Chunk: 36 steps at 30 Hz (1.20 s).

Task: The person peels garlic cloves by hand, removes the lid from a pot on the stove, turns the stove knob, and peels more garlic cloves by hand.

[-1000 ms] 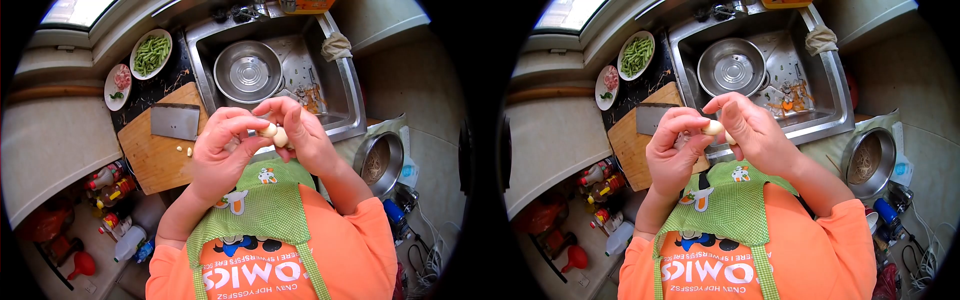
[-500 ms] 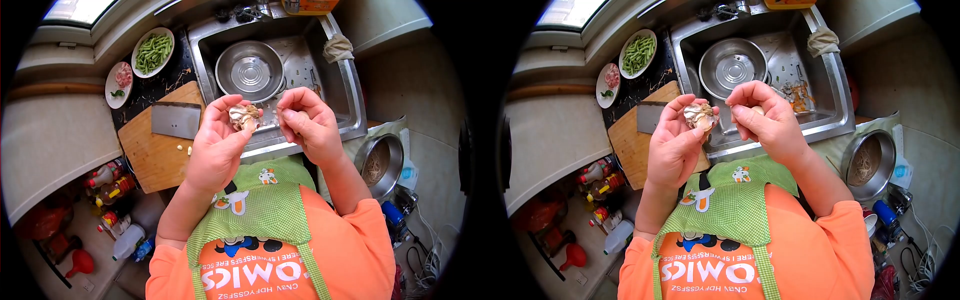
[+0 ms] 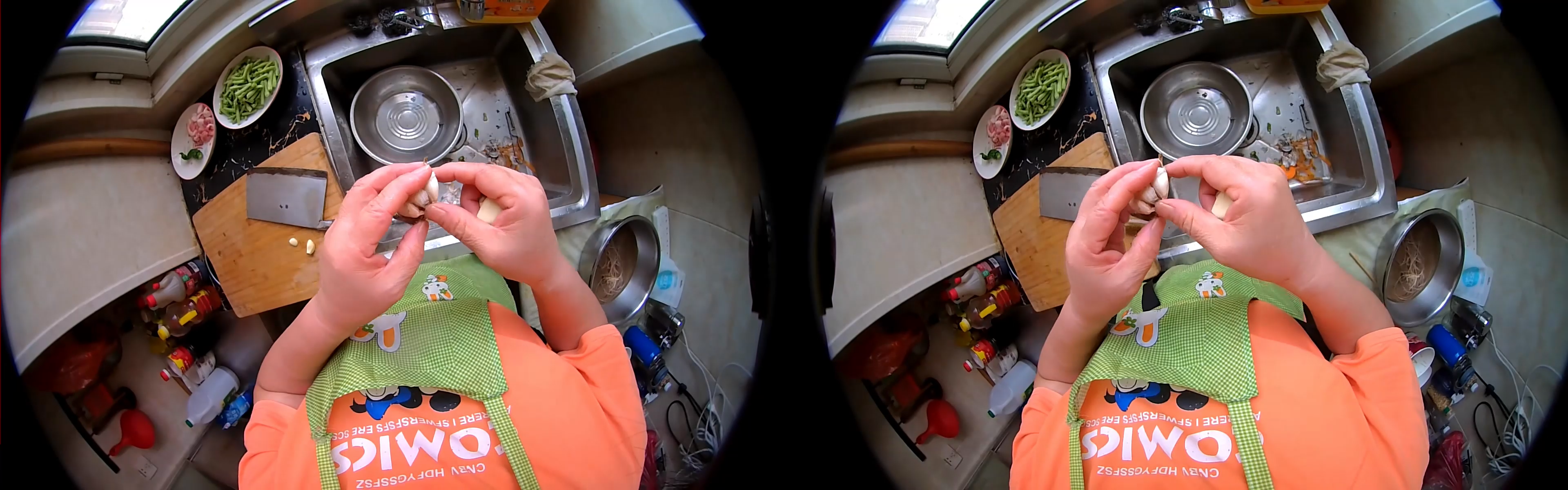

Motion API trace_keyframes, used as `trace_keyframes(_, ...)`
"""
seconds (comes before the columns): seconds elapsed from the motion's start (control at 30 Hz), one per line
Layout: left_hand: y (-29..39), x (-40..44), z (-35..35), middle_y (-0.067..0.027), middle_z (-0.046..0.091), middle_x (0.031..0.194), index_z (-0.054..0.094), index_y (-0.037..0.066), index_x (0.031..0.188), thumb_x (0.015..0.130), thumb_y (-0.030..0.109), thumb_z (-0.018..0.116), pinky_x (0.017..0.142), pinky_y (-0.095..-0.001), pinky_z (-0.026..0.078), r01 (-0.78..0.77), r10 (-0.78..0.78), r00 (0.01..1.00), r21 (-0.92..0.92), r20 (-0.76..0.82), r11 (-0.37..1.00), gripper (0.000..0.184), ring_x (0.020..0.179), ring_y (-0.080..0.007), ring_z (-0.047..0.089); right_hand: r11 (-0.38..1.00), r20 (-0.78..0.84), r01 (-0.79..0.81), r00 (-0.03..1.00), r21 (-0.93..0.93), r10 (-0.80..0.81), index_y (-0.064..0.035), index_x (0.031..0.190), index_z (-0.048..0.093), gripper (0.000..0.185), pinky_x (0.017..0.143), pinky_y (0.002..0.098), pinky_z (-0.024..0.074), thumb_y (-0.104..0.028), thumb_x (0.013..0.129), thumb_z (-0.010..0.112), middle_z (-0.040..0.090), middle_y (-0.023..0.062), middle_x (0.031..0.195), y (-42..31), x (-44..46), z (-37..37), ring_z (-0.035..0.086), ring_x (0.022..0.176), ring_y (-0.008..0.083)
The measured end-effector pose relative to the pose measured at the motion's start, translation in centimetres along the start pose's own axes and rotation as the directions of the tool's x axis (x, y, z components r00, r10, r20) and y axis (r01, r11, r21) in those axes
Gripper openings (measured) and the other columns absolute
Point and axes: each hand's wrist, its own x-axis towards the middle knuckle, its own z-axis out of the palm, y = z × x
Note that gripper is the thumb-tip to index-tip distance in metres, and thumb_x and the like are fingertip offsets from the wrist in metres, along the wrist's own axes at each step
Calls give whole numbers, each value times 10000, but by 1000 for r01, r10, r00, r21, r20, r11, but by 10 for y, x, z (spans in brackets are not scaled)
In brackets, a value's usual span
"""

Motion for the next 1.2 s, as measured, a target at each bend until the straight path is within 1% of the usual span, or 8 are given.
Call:
trace_keyframes(0.17,8,2,0,-152,512,1100,556,6,1146,664,-112,628,717,-277,532,-116,102,992,208,77,971,502,921,-225,581,999,93,-12,996,38,8,-4,913,645,224,497,248,441,-98,715,693,590,74,657,-3,2,-1,559,542,131)
trace_keyframes(0.37,3,0,3,-153,516,1080,567,7,1131,622,-106,654,710,-283,535,-186,189,982,334,24,924,528,898,-231,583,988,-76,135,987,-71,-140,4,913,595,162,549,318,494,-60,765,612,613,109,754,1,-7,21,611,615,248)
trace_keyframes(0.8,1,-5,7,-151,543,1074,585,3,1109,612,-99,658,720,-278,534,-182,200,979,273,-39,945,512,882,-211,599,995,-122,99,988,0,-99,-1,1024,484,174,577,380,490,-28,852,493,593,162,779,3,-15,36,611,665,333)
trace_keyframes(0.97,-3,-7,7,-134,548,1100,592,-1,1095,641,-135,593,694,-249,513,-82,91,990,78,-112,994,474,810,-148,585,997,-99,81,992,8,-79,-2,1049,474,180,571,381,485,-57,878,482,597,163,792,3,-13,31,605,675,357)
trace_keyframes(1.07,-7,-4,-3,-125,551,1103,597,0,1077,653,-153,557,692,-240,500,-45,48,997,38,-56,998,452,794,-136,575,997,-33,73,997,37,-72,11,1032,492,172,547,344,477,-100,901,486,598,139,781,2,-9,26,611,630,287)
trace_keyframes(1.13,-6,-5,-6,-119,542,1108,564,-24,1094,673,-154,503,780,-260,478,-6,4,1000,-78,-27,997,445,877,-145,565,979,47,-79,996,190,71,4,995,526,166,462,251,411,-138,927,473,558,79,687,2,-5,17,523,516,142)
trace_keyframes(1.17,-6,-5,-7,-116,535,1113,536,-40,1112,682,-150,475,823,-274,457,112,-121,993,-335,-7,936,448,924,-150,549,979,47,-78,996,191,70,4,995,526,166,462,251,411,-138,927,473,558,79,687,3,-4,13,523,516,142)
trace_keyframes(1.2,-5,-5,-8,-113,528,1117,507,-55,1130,691,-147,446,866,-287,436,218,-235,971,-565,44,796,452,970,-156,534,719,229,-358,934,596,275,2,979,536,180,434,214,351,-153,938,455,505,44,641,5,-3,8,441,486,90)
